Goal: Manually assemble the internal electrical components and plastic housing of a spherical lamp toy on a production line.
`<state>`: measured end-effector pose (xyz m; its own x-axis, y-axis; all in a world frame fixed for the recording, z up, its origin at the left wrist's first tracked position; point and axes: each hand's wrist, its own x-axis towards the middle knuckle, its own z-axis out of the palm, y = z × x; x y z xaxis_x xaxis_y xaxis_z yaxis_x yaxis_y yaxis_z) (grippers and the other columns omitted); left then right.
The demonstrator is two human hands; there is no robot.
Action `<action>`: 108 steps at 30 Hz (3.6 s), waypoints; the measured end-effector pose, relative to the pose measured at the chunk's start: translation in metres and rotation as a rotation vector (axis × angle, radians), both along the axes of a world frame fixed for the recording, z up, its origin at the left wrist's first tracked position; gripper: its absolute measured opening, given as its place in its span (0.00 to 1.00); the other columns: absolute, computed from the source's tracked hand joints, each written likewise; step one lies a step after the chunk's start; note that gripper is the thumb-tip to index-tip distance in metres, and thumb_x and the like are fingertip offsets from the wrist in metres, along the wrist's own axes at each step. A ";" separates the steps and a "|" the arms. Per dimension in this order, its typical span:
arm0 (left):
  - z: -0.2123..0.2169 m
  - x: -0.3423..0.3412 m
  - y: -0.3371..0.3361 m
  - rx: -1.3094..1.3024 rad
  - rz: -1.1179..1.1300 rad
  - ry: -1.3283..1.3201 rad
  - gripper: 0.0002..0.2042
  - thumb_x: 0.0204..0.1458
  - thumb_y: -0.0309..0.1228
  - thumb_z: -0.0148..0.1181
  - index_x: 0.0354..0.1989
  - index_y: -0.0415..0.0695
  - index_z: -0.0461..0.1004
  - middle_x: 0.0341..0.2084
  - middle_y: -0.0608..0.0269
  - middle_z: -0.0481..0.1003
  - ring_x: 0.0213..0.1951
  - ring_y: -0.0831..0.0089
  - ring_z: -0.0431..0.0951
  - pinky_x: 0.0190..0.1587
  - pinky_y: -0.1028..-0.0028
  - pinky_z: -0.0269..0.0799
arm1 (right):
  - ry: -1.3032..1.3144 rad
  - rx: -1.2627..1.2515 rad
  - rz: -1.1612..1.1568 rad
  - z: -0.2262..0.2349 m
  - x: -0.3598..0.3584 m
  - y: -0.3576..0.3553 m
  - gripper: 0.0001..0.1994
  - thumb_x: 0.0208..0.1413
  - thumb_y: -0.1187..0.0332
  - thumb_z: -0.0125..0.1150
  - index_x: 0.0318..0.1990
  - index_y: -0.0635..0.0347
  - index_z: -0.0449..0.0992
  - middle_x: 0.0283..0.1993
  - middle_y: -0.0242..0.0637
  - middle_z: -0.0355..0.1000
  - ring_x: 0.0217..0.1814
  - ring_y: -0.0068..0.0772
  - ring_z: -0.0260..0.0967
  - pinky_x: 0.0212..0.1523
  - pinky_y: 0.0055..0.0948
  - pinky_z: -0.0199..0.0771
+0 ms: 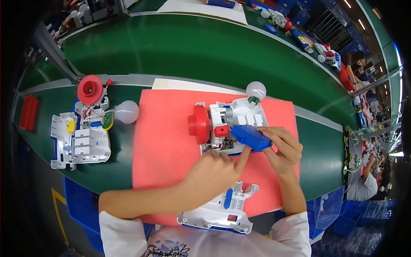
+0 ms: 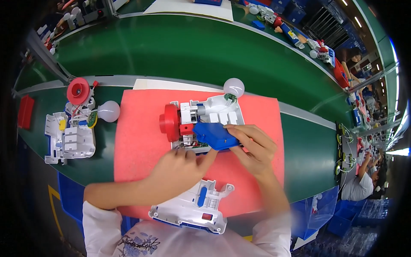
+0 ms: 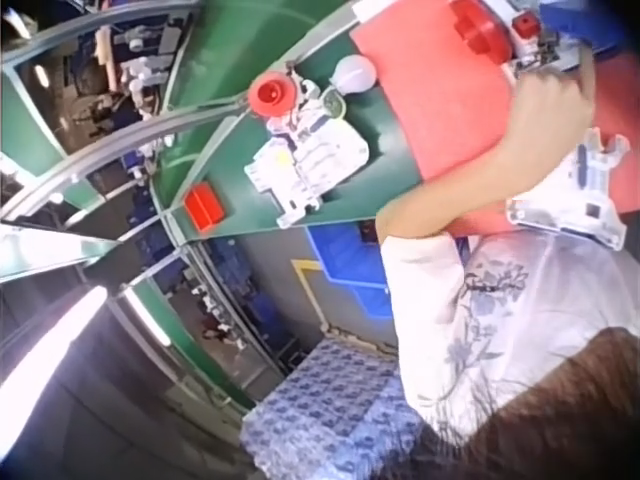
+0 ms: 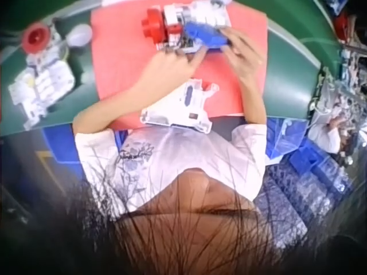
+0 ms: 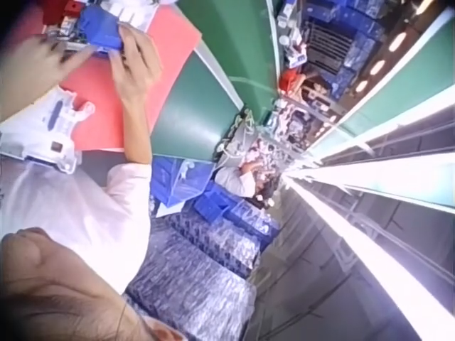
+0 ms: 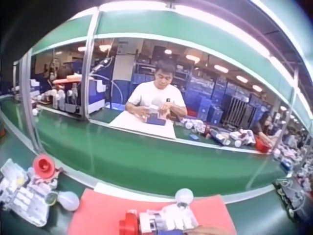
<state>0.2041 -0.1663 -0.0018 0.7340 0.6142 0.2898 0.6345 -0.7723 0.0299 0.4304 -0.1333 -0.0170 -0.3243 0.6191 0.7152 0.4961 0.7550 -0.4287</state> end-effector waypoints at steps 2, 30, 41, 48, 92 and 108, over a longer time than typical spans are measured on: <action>-0.006 0.007 0.009 0.001 -0.018 0.051 0.17 0.46 0.28 0.59 0.46 0.38 0.74 0.12 0.66 0.71 0.16 0.72 0.74 0.20 0.75 0.68 | -0.006 0.012 0.009 -0.001 0.001 -0.003 0.22 0.32 0.83 0.69 0.42 0.69 0.81 0.43 0.46 0.79 0.40 0.42 0.79 0.38 0.31 0.80; -0.023 -0.056 0.010 -0.407 0.201 -0.452 0.12 0.44 0.32 0.72 0.36 0.44 0.79 0.30 0.63 0.71 0.32 0.66 0.76 0.28 0.67 0.73 | -0.379 -0.224 0.118 0.022 -0.017 -0.008 0.15 0.45 0.74 0.69 0.44 0.57 0.83 0.30 0.31 0.69 0.33 0.28 0.70 0.29 0.27 0.73; -0.040 -0.055 0.013 -0.481 0.129 -0.600 0.13 0.45 0.31 0.71 0.37 0.37 0.80 0.25 0.54 0.79 0.24 0.62 0.79 0.27 0.67 0.75 | -0.521 -0.253 0.200 0.032 -0.019 0.004 0.24 0.37 0.76 0.71 0.48 0.52 0.84 0.30 0.30 0.70 0.29 0.28 0.67 0.28 0.27 0.69; -0.044 -0.056 0.012 -0.503 0.132 -0.626 0.13 0.45 0.30 0.71 0.36 0.36 0.79 0.27 0.54 0.79 0.25 0.62 0.79 0.27 0.68 0.76 | -0.614 -0.245 0.141 0.037 -0.022 -0.001 0.23 0.39 0.76 0.69 0.48 0.46 0.85 0.30 0.28 0.71 0.28 0.25 0.66 0.27 0.23 0.69; -0.050 -0.060 0.004 -0.518 0.105 -0.602 0.14 0.44 0.30 0.73 0.38 0.37 0.79 0.25 0.57 0.77 0.23 0.66 0.78 0.24 0.71 0.74 | -0.460 0.028 -0.024 0.012 -0.031 -0.015 0.20 0.35 0.71 0.72 0.42 0.51 0.86 0.41 0.28 0.76 0.39 0.27 0.65 0.39 0.25 0.68; -0.022 -0.088 -0.009 -0.942 0.248 -0.718 0.20 0.48 0.25 0.69 0.52 0.43 0.76 0.37 0.57 0.78 0.39 0.66 0.80 0.39 0.71 0.75 | -0.505 -0.125 -0.132 0.002 0.000 -0.058 0.26 0.43 0.72 0.70 0.54 0.45 0.79 0.63 0.43 0.65 0.63 0.46 0.60 0.57 0.44 0.63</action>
<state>0.1158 -0.1749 -0.0243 0.4218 0.9051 -0.0534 0.3699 -0.1180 0.9215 0.4309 -0.1916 -0.0149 -0.5229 0.7483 0.4083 0.7510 0.6310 -0.1945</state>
